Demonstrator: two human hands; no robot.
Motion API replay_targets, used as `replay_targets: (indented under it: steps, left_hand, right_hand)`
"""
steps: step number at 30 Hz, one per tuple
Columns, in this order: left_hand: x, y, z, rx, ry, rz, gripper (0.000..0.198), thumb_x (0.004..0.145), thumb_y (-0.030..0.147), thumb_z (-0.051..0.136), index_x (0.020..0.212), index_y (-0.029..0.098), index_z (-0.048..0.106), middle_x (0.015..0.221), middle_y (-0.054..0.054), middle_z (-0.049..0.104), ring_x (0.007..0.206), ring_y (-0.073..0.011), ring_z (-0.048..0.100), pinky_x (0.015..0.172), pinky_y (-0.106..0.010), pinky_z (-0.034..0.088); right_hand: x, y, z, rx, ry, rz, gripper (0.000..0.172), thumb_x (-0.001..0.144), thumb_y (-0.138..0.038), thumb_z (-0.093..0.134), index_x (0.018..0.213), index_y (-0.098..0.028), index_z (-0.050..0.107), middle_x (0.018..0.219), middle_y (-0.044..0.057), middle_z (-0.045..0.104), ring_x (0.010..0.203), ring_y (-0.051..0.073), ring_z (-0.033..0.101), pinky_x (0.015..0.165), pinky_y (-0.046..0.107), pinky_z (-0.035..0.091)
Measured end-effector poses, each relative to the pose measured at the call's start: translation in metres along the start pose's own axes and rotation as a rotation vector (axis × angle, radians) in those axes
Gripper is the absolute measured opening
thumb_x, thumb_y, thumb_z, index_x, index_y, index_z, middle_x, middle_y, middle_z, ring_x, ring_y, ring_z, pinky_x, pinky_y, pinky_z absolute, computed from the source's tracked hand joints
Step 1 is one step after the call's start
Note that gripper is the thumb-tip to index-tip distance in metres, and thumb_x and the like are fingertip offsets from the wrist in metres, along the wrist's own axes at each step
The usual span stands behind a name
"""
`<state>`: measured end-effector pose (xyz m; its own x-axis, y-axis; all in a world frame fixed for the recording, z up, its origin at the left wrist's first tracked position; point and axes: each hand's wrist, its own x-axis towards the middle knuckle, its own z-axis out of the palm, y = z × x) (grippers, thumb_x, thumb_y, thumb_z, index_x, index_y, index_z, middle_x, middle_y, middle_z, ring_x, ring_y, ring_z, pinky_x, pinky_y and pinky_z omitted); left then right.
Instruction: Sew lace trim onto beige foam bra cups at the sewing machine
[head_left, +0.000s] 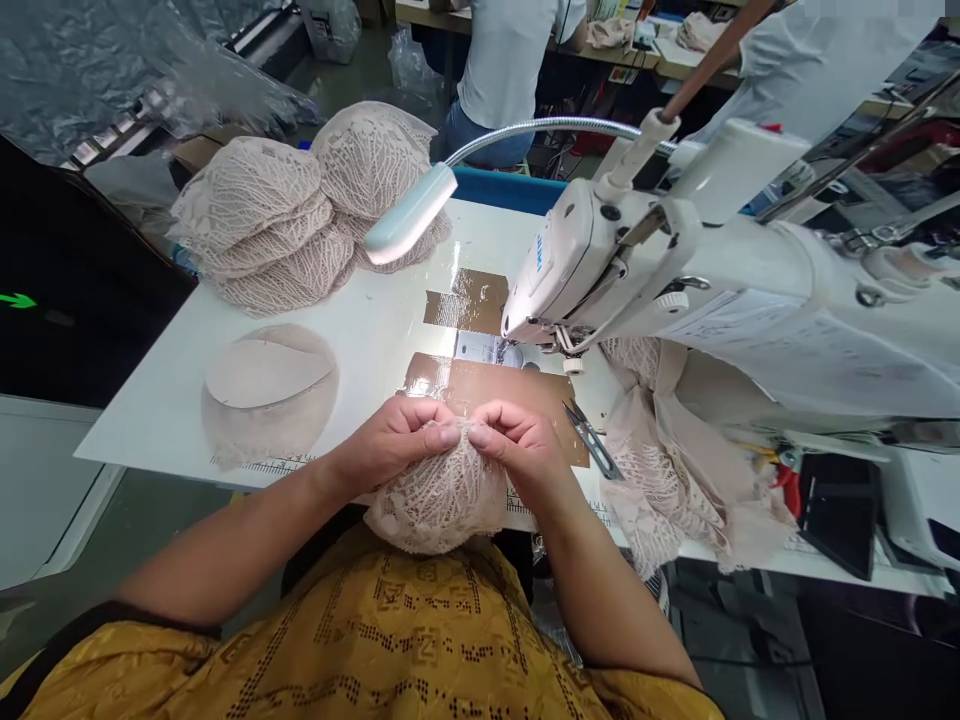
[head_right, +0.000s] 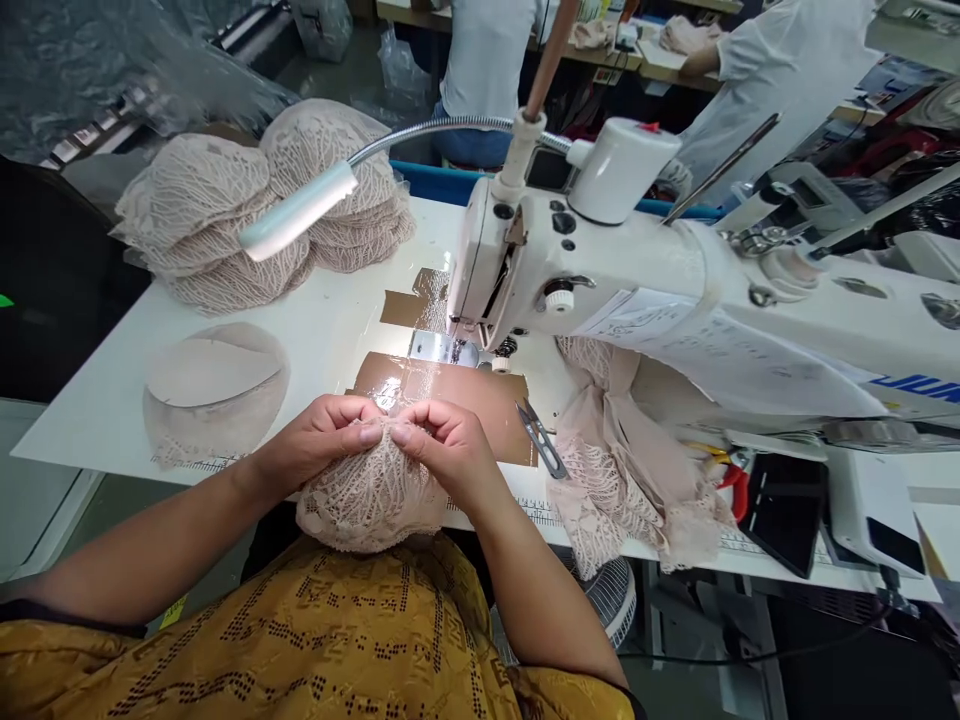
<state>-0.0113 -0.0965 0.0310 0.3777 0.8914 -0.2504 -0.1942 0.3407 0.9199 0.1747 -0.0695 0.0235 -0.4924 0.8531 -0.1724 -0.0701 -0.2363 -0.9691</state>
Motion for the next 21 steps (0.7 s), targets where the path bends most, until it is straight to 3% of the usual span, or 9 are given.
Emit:
replay_targets:
  steps: [2,4,7,9,11,13,15,17,21]
  left_hand:
    - [-0.001,0.006,-0.004,-0.07,0.147,-0.047,0.03,0.078,0.04,0.071,0.072,0.014,0.058,0.06,0.002,0.054,0.052,-0.0091,0.049,0.05,-0.021,0.042]
    - [-0.005,0.02,-0.019,-0.038,0.369,-0.009,0.024,0.075,0.036,0.072,0.076,0.015,0.061,0.063,0.001,0.058,0.054,-0.0116,0.054,0.053,-0.024,0.047]
    - [-0.011,0.05,-0.046,0.245,0.786,0.267,0.015,0.078,0.032,0.068,0.081,0.017,0.064,0.062,0.005,0.056,0.055,-0.0096,0.051,0.053,-0.022,0.043]
    - [-0.007,0.063,-0.055,0.599,0.898,0.43,0.014,0.084,0.032,0.063,0.08,0.018,0.063,0.061,0.006,0.05,0.056,-0.008,0.045,0.054,-0.021,0.039]
    - [0.01,0.061,-0.052,1.015,0.807,0.547,0.02,0.088,0.03,0.058,0.074,0.018,0.06,0.06,0.004,0.047,0.057,-0.0092,0.041,0.057,-0.024,0.038]
    - [0.036,0.044,-0.037,1.382,0.594,0.636,0.027,0.09,0.025,0.052,0.064,0.017,0.055,0.062,-0.001,0.051,0.061,-0.0135,0.045,0.061,-0.03,0.04]
    - [0.065,0.017,-0.017,1.683,0.356,0.539,0.027,0.09,0.016,0.045,0.067,0.016,0.057,0.066,-0.007,0.057,0.068,-0.0206,0.052,0.063,-0.035,0.042]
    - [0.085,-0.01,0.003,1.801,0.179,0.464,0.027,0.088,0.007,0.04,0.07,0.015,0.059,0.068,-0.011,0.06,0.069,-0.0238,0.055,0.061,-0.037,0.043]
    - [0.089,-0.036,0.026,1.822,0.085,0.461,0.029,0.091,0.008,0.038,0.076,0.012,0.063,0.071,-0.013,0.061,0.068,-0.0254,0.055,0.06,-0.039,0.042]
  right_hand:
    - [0.0,0.001,-0.01,0.0,0.042,0.008,0.028,0.073,-0.043,0.074,0.084,-0.019,0.066,0.075,0.0,0.062,0.064,0.011,0.055,0.059,0.025,0.045]
    - [-0.004,0.0,-0.025,-0.047,0.107,-0.014,0.029,0.074,-0.042,0.073,0.092,-0.02,0.066,0.086,0.002,0.066,0.073,0.013,0.059,0.067,0.027,0.049]
    - [-0.015,-0.006,-0.047,-0.192,0.195,-0.052,0.024,0.079,-0.038,0.07,0.095,-0.021,0.067,0.094,0.003,0.068,0.083,0.015,0.061,0.075,0.029,0.05]
    - [-0.02,-0.011,-0.057,-0.326,0.23,-0.09,0.02,0.082,-0.036,0.066,0.095,-0.021,0.067,0.095,0.003,0.068,0.086,0.016,0.062,0.077,0.03,0.049]
    - [-0.021,-0.018,-0.062,-0.487,0.246,-0.124,0.017,0.085,-0.034,0.062,0.096,-0.021,0.068,0.095,0.004,0.069,0.085,0.017,0.062,0.075,0.03,0.048]
    - [-0.015,-0.025,-0.062,-0.669,0.234,-0.126,0.017,0.088,-0.031,0.058,0.097,-0.022,0.068,0.094,0.004,0.07,0.079,0.017,0.061,0.07,0.03,0.047]
    - [-0.005,-0.029,-0.06,-0.833,0.205,-0.112,0.019,0.089,-0.027,0.054,0.099,-0.021,0.069,0.091,0.004,0.071,0.076,0.018,0.061,0.069,0.031,0.045]
    - [0.005,-0.028,-0.058,-0.957,0.17,-0.114,0.023,0.09,-0.022,0.049,0.102,-0.021,0.069,0.093,0.005,0.072,0.082,0.02,0.062,0.073,0.032,0.045]
    - [0.018,-0.013,-0.053,-1.141,0.116,-0.162,0.032,0.089,-0.012,0.043,0.106,-0.019,0.07,0.104,0.008,0.07,0.094,0.02,0.061,0.079,0.03,0.044]
